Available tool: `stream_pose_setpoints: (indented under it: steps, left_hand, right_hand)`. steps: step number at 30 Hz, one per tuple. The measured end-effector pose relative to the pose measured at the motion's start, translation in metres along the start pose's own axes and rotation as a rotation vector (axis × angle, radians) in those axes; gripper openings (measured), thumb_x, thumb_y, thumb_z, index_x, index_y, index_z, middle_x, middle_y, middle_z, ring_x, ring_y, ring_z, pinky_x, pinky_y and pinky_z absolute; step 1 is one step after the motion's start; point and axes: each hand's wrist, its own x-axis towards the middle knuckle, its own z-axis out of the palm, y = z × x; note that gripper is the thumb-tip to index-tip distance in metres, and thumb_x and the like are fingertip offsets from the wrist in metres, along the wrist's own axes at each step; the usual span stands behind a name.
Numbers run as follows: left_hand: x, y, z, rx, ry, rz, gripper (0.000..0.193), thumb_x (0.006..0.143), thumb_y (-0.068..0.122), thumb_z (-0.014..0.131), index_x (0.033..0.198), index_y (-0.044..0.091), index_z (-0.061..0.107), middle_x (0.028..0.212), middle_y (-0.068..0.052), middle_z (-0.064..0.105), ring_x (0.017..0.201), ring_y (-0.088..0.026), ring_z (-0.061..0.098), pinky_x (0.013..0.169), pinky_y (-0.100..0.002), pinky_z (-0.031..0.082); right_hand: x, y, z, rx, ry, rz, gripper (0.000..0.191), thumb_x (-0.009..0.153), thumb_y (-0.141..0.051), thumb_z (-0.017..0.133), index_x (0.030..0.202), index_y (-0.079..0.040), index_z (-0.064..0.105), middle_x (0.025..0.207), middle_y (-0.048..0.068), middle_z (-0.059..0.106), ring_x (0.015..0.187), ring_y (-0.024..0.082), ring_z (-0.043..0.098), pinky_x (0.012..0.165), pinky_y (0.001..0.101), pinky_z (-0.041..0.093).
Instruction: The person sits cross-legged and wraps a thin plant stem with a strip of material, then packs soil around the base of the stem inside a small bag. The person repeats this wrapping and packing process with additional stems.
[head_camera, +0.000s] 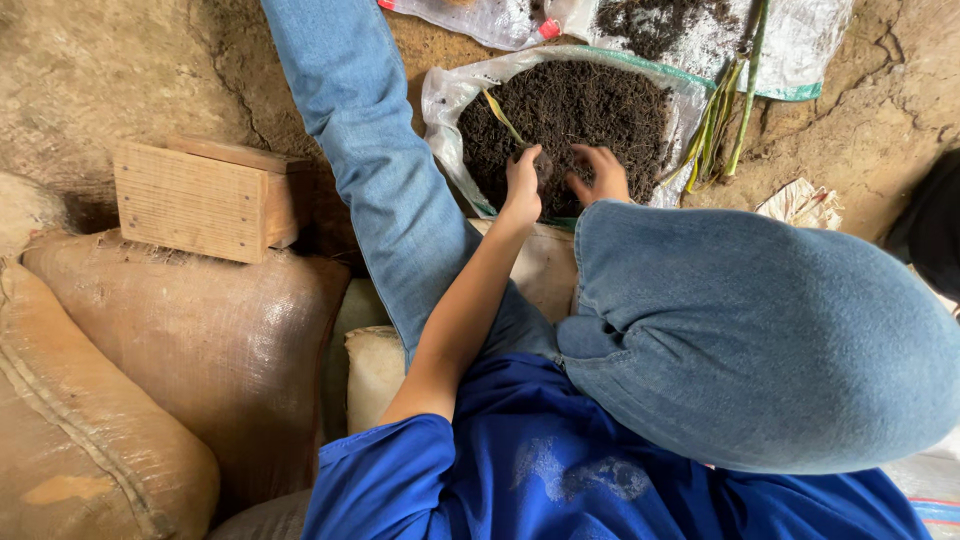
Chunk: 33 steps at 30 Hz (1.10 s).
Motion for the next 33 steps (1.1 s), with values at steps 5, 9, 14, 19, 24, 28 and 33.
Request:
stream_pose_setpoints:
  steps: [5, 9, 14, 19, 24, 28, 33]
  left_hand:
    - [0.0, 0.003, 0.0, 0.129, 0.067, 0.023, 0.059, 0.088, 0.024, 0.073, 0.138, 0.007, 0.048, 0.117, -0.011, 0.063, 0.102, -0.022, 0.06, 0.089, -0.036, 0.048]
    - [-0.005, 0.007, 0.003, 0.21, 0.033, 0.162, 0.057, 0.091, 0.025, 0.073, 0.138, 0.0, 0.054, 0.12, -0.012, 0.065, 0.107, -0.022, 0.061, 0.094, -0.035, 0.047]
    - [0.002, 0.011, -0.005, 0.141, 0.021, 0.053, 0.058, 0.094, 0.035, 0.069, 0.14, 0.001, 0.058, 0.117, -0.013, 0.062, 0.098, -0.024, 0.055, 0.081, -0.04, 0.04]
    - [0.005, 0.012, -0.004, 0.208, 0.103, 0.052, 0.058, 0.098, 0.043, 0.069, 0.142, 0.011, 0.05, 0.128, -0.001, 0.06, 0.108, -0.012, 0.056, 0.086, -0.028, 0.043]
    - [-0.018, 0.021, 0.002, 0.226, -0.011, -0.037, 0.045, 0.09, 0.046, 0.066, 0.124, 0.017, 0.058, 0.102, 0.0, 0.064, 0.086, -0.015, 0.06, 0.064, -0.032, 0.049]
    - [-0.044, 0.035, -0.001, 0.211, -0.152, -0.029, 0.04, 0.09, 0.045, 0.067, 0.114, 0.014, 0.062, 0.088, -0.001, 0.064, 0.071, -0.013, 0.058, 0.056, -0.029, 0.046]
    - [-0.075, 0.051, 0.001, 0.419, -0.117, 0.014, 0.037, 0.086, 0.037, 0.077, 0.111, 0.012, 0.063, 0.079, -0.003, 0.062, 0.057, -0.016, 0.05, 0.045, -0.03, 0.035]
  right_hand:
    - [0.005, -0.006, -0.007, -0.198, 0.083, 0.046, 0.065, 0.095, -0.02, 0.081, 0.154, -0.013, 0.055, 0.155, 0.013, 0.054, 0.144, 0.03, 0.052, 0.126, 0.0413, 0.044]
    - [0.021, -0.037, -0.004, -0.34, -0.155, -0.163, 0.097, 0.081, -0.036, 0.088, 0.159, -0.016, 0.035, 0.164, 0.026, 0.022, 0.149, 0.047, 0.023, 0.118, 0.0566, 0.031]
    - [0.037, -0.05, 0.0, -0.552, -0.217, -0.241, 0.096, 0.08, -0.042, 0.084, 0.157, -0.019, 0.032, 0.159, 0.028, 0.022, 0.143, 0.051, 0.025, 0.109, 0.0632, 0.034]
    - [0.03, -0.036, 0.007, -0.587, -0.066, -0.331, 0.062, 0.103, -0.01, 0.069, 0.16, -0.013, 0.047, 0.151, 0.021, 0.046, 0.132, 0.038, 0.055, 0.106, 0.0455, 0.054]
    - [0.024, -0.042, -0.015, -0.071, 0.03, -0.009, 0.034, 0.099, -0.011, 0.068, 0.133, -0.011, 0.07, 0.128, 0.016, 0.068, 0.108, 0.032, 0.07, 0.097, 0.0392, 0.058]
    - [0.01, -0.067, -0.051, 0.45, -0.029, 0.407, 0.039, 0.1, -0.028, 0.07, 0.126, 0.001, 0.071, 0.128, 0.026, 0.072, 0.108, 0.034, 0.069, 0.095, 0.0436, 0.054]
    - [-0.015, -0.117, -0.096, 0.527, -0.081, 0.592, 0.06, 0.107, -0.056, 0.061, 0.135, -0.003, 0.057, 0.131, 0.012, 0.059, 0.109, 0.025, 0.057, 0.092, 0.0399, 0.048]
